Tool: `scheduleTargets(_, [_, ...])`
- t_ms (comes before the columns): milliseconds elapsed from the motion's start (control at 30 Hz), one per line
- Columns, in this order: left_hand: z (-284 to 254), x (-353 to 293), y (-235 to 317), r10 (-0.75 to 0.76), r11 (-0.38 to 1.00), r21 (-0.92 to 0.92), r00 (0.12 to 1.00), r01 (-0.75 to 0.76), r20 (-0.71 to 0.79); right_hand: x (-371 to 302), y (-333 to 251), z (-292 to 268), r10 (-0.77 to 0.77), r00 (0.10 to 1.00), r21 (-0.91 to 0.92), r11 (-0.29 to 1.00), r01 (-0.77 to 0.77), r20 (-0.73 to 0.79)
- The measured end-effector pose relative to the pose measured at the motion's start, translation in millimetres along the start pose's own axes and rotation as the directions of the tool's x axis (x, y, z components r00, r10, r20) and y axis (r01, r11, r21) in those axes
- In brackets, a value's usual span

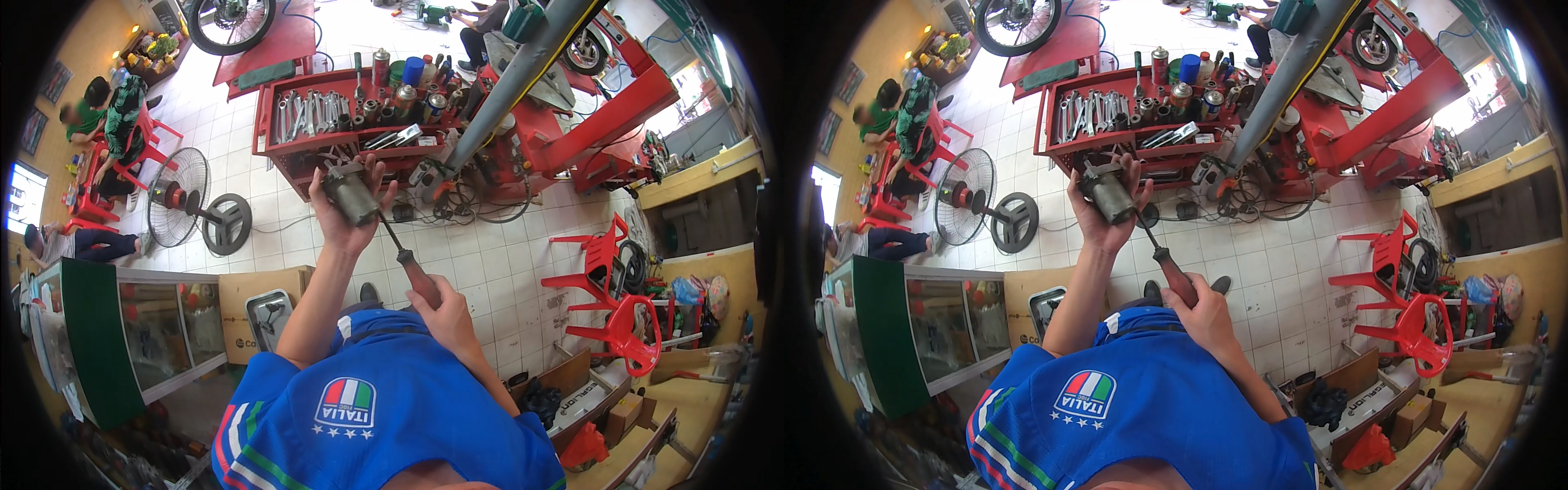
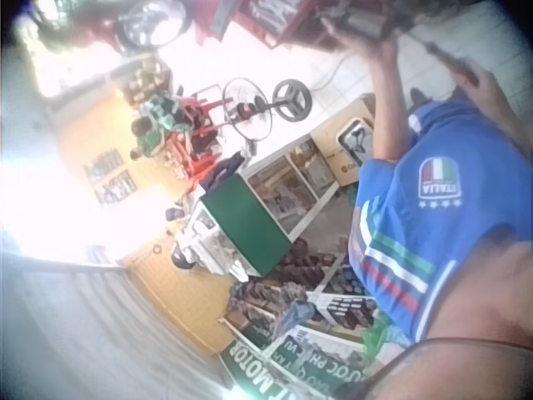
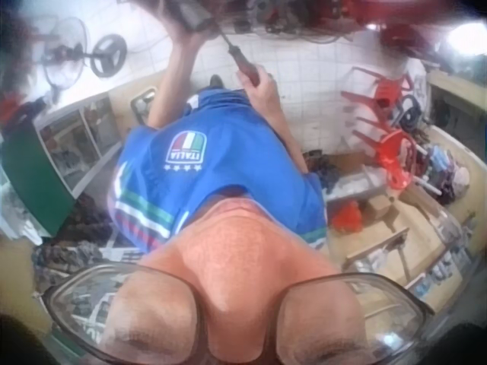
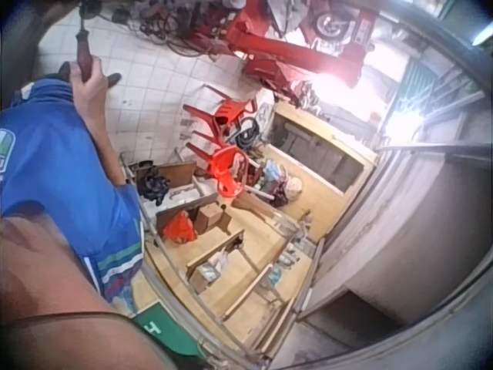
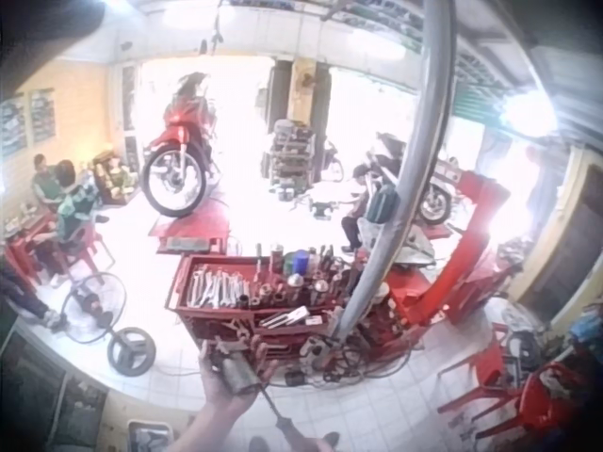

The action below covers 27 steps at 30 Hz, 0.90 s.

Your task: The person holds a metal fuel pump by hand and uses a screwdriver to loosen a screw on its casing, turning the part over to work on different sides.

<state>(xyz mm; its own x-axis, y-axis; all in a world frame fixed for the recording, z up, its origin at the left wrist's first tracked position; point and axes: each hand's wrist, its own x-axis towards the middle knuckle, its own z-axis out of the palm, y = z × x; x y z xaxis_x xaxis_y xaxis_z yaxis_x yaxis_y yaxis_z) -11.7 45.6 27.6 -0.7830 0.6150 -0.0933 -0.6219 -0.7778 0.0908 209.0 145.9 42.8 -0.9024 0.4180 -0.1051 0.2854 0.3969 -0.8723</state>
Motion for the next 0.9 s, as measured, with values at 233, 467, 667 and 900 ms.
scheduleTargets(233, [-24.8, 0.7, 15.0, 0.158, 0.983, 0.103, 0.987, -0.154, -0.033, -4.4, 20.6, -5.7, 0.187, 0.980, 0.372, 0.907, -0.198, 0.067])
scheduleTargets(467, [-4.4, -4.2, 24.3, 0.111, 0.990, 0.095, 0.993, -0.107, -0.041, -3.9, 19.0, -0.3, 0.097, 0.993, 0.589, 0.799, -0.122, 0.074])
scheduleTargets(667, [-38.8, -2.0, 39.6, 0.107, 0.993, -0.047, 0.993, -0.105, 0.041, 3.8, 8.6, -17.0, 0.055, 0.993, 0.625, 0.773, -0.108, 0.103])
scheduleTargets(900, [-29.4, -4.6, 36.2, 0.258, 0.942, 0.277, 0.939, -0.191, -0.229, -0.7, 9.0, -4.7, 0.060, 0.981, 0.395, 0.909, -0.129, 0.182])
